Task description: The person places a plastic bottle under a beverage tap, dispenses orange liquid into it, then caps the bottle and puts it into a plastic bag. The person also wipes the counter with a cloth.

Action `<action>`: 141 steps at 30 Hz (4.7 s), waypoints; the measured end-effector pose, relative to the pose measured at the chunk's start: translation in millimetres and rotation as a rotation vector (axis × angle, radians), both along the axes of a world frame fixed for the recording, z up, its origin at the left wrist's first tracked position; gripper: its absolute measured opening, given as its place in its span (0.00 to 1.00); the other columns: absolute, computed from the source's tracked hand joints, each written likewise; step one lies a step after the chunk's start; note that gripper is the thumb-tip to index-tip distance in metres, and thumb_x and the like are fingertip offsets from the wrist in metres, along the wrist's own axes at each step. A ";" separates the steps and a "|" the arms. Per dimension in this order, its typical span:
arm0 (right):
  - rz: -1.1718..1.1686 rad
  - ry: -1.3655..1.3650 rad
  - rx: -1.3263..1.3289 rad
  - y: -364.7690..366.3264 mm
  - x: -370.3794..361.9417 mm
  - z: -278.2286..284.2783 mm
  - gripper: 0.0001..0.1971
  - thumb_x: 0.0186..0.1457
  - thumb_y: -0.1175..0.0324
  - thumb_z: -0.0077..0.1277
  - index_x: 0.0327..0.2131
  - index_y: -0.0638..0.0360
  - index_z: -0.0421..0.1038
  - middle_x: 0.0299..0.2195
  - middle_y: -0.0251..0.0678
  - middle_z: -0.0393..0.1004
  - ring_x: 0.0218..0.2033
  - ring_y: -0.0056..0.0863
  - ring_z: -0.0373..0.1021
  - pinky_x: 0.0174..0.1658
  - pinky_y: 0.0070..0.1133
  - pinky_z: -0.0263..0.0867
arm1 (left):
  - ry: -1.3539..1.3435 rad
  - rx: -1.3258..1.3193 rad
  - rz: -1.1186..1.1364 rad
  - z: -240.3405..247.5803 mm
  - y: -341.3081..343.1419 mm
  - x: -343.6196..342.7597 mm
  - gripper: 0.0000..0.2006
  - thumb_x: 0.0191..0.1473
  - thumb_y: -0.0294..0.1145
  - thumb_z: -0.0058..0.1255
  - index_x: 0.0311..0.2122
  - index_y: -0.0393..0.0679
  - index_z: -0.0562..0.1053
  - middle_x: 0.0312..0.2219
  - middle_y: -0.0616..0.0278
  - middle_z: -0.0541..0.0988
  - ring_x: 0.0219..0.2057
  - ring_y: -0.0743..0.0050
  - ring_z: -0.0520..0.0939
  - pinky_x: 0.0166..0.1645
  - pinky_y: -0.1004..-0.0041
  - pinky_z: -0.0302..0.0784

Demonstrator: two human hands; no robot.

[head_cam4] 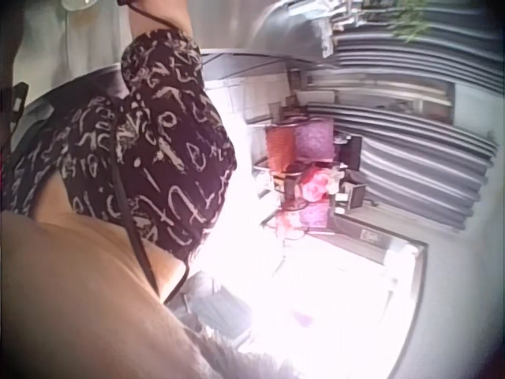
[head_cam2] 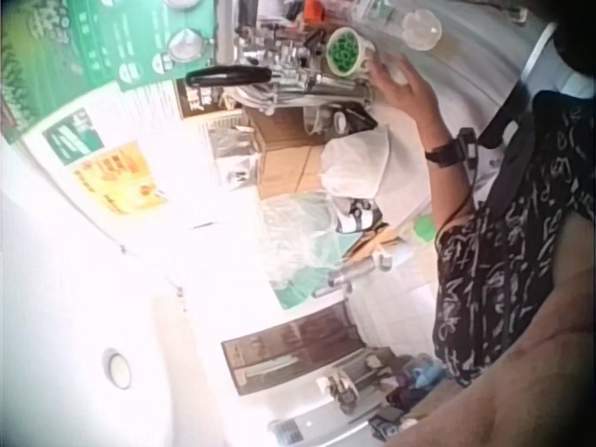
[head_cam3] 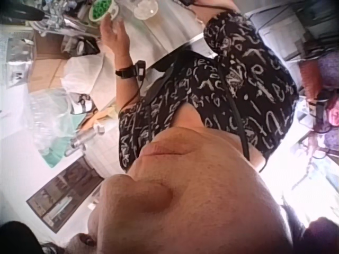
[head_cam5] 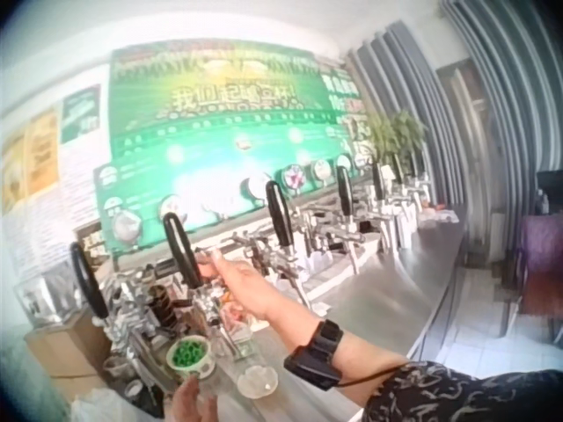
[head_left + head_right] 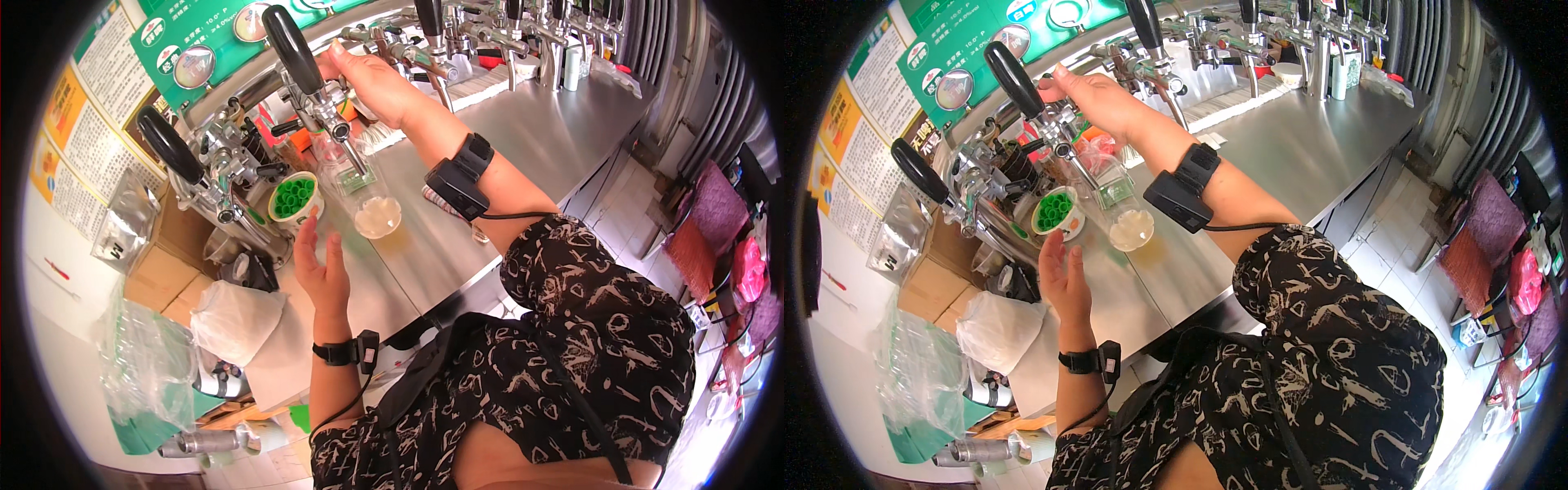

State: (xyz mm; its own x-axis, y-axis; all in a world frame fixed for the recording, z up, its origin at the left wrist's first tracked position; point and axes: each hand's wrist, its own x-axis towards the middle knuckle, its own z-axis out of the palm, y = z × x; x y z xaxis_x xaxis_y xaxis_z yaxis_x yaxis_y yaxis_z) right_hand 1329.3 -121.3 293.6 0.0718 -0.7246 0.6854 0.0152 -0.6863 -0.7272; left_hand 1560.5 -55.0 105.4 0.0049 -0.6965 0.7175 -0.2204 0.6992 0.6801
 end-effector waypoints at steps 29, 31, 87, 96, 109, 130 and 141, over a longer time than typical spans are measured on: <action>0.112 0.281 0.092 -75.8 -13.4 38.6 0.24 0.51 0.59 0.66 0.50 0.59 0.77 0.44 0.37 0.80 0.47 0.24 0.74 0.52 0.20 0.66 | 0.235 0.478 0.024 -111.7 41.8 67.0 0.16 0.60 0.21 0.54 0.53 0.33 0.69 0.47 0.55 0.77 0.49 0.70 0.78 0.56 0.71 0.73; 0.240 0.237 -0.013 -87.4 -4.3 39.2 0.18 0.47 0.60 0.67 0.41 0.56 0.82 0.35 0.30 0.82 0.35 0.20 0.74 0.44 0.21 0.67 | 0.217 0.462 0.023 -113.4 41.1 70.4 0.15 0.60 0.22 0.53 0.51 0.33 0.70 0.46 0.56 0.78 0.49 0.71 0.78 0.56 0.72 0.73; -0.414 -0.103 -0.055 -69.7 -16.7 -17.7 0.20 0.61 0.55 0.57 0.23 0.61 0.69 0.18 0.23 0.60 0.21 0.16 0.56 0.25 0.21 0.56 | -0.015 0.169 0.049 -24.5 7.0 -2.7 0.20 0.60 0.28 0.54 0.57 0.35 0.70 0.54 0.55 0.75 0.55 0.65 0.75 0.60 0.64 0.69; -0.377 -0.139 -0.346 -92.2 -15.9 -29.1 0.15 0.64 0.64 0.53 0.24 0.59 0.67 0.19 0.22 0.60 0.23 0.13 0.54 0.27 0.18 0.55 | -0.006 0.230 0.045 -37.9 22.4 1.1 0.19 0.60 0.29 0.55 0.55 0.35 0.71 0.51 0.53 0.77 0.53 0.65 0.77 0.58 0.65 0.72; -0.364 -0.092 -0.425 -65.3 -29.5 -37.1 0.11 0.61 0.64 0.56 0.33 0.63 0.73 0.21 0.37 0.71 0.23 0.25 0.64 0.29 0.25 0.64 | 0.025 0.324 -0.045 -44.3 10.4 -10.5 0.29 0.57 0.29 0.60 0.62 0.36 0.65 0.55 0.50 0.74 0.56 0.61 0.75 0.58 0.63 0.71; -0.465 -0.015 -0.465 -67.6 -37.6 -47.9 0.05 0.56 0.68 0.58 0.37 0.54 0.77 0.29 0.36 0.78 0.30 0.32 0.74 0.36 0.26 0.70 | -0.458 0.239 0.009 -8.4 -67.9 -73.7 0.35 0.41 0.32 0.73 0.53 0.33 0.68 0.45 0.48 0.77 0.48 0.63 0.77 0.52 0.65 0.73; -0.360 -0.043 -0.447 -54.4 -37.3 -48.8 0.02 0.63 0.74 0.50 0.39 0.57 0.70 0.24 0.30 0.67 0.24 0.18 0.61 0.29 0.19 0.62 | 0.140 -0.076 -1.527 166.9 162.1 -41.0 0.12 0.59 0.36 0.58 0.47 0.51 0.73 0.24 0.58 0.80 0.22 0.67 0.79 0.30 0.62 0.83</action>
State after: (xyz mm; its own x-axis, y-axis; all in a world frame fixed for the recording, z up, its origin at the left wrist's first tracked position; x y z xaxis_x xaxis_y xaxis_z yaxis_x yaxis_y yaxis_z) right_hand 1292.1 -175.7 244.8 -0.1608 -0.3378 0.9274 -0.2529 -0.8941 -0.3695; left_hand 1519.5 107.2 272.3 -0.5894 -0.0624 0.8054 0.7781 0.2242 0.5868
